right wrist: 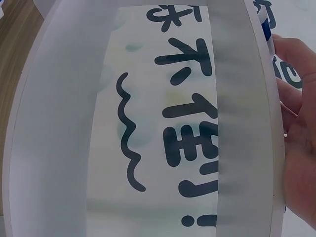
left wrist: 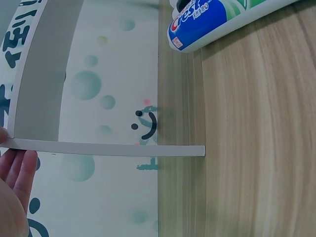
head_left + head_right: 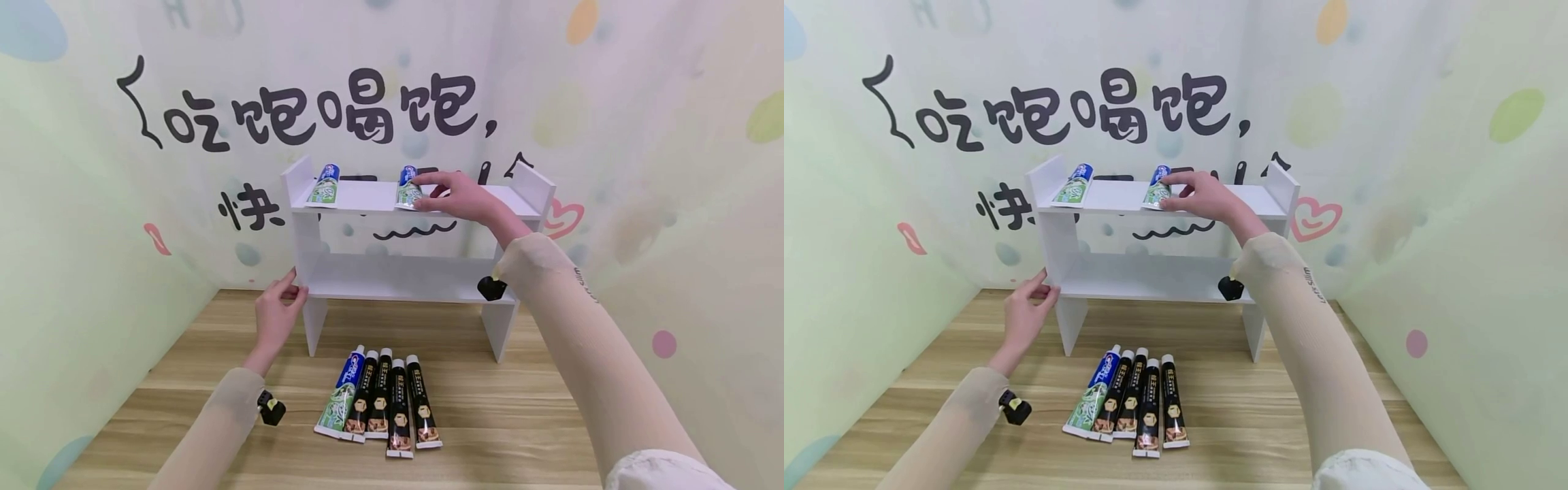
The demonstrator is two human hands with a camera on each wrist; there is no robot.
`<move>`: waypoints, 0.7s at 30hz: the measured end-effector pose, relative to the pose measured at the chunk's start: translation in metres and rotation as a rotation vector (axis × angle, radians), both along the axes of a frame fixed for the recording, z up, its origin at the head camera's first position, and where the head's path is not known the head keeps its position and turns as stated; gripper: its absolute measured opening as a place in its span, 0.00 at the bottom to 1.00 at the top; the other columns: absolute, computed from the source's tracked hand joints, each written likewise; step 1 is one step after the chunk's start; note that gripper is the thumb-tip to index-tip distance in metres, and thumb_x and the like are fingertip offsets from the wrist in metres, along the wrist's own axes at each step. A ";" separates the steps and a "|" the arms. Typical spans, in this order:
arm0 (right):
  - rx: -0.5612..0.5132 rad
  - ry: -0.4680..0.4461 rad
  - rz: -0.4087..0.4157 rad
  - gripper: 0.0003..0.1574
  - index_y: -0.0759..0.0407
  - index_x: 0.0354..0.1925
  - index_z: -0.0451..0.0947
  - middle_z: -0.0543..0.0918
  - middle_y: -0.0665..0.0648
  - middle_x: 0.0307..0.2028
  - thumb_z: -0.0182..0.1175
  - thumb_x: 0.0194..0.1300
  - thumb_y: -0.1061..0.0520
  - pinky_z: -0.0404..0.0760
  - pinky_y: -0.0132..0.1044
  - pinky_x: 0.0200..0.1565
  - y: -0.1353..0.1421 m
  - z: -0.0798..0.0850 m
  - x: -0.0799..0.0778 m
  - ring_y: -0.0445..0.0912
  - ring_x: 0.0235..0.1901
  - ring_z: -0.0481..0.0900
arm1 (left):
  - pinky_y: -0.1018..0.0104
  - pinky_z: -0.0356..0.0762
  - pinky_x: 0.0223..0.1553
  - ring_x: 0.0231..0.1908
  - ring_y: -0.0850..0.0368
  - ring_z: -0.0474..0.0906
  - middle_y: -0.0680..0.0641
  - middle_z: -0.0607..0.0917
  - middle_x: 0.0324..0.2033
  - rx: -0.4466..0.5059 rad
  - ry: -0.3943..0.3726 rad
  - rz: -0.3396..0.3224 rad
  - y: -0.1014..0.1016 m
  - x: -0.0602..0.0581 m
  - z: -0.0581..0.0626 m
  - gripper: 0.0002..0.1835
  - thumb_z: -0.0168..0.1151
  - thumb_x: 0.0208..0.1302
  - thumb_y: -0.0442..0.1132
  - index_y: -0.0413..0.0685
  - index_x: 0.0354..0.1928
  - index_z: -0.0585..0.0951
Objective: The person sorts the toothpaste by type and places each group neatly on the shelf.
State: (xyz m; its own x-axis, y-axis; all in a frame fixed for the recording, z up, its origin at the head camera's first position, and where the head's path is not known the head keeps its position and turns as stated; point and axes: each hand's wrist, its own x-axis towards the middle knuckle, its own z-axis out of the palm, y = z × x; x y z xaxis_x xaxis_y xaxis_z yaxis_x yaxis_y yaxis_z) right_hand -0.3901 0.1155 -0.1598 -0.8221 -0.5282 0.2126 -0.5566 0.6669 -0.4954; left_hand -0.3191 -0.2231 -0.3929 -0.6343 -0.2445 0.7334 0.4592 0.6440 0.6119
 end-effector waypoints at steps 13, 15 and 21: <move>-0.098 0.163 0.028 0.37 0.47 0.68 0.71 0.76 0.53 0.65 0.67 0.63 0.48 0.75 0.41 0.53 0.004 0.001 0.008 0.51 0.57 0.73 | 0.94 0.69 0.32 0.31 0.39 0.86 0.33 0.86 0.33 0.015 -0.004 -0.012 0.002 0.002 0.000 0.23 0.68 0.60 0.31 0.34 0.58 0.79; -0.124 0.196 0.037 0.36 0.48 0.68 0.71 0.76 0.52 0.66 0.68 0.63 0.50 0.74 0.38 0.50 0.006 0.003 0.011 0.49 0.54 0.73 | 0.95 0.68 0.32 0.32 0.39 0.86 0.32 0.86 0.33 0.021 -0.007 -0.015 0.002 0.001 0.001 0.23 0.68 0.61 0.31 0.34 0.58 0.79; -0.164 0.242 0.020 0.36 0.46 0.69 0.70 0.79 0.54 0.58 0.67 0.64 0.50 0.71 0.35 0.43 0.009 0.007 0.023 0.49 0.43 0.73 | 0.96 0.67 0.32 0.32 0.38 0.86 0.32 0.86 0.32 0.032 -0.009 -0.014 0.002 0.001 0.001 0.23 0.68 0.61 0.31 0.33 0.58 0.79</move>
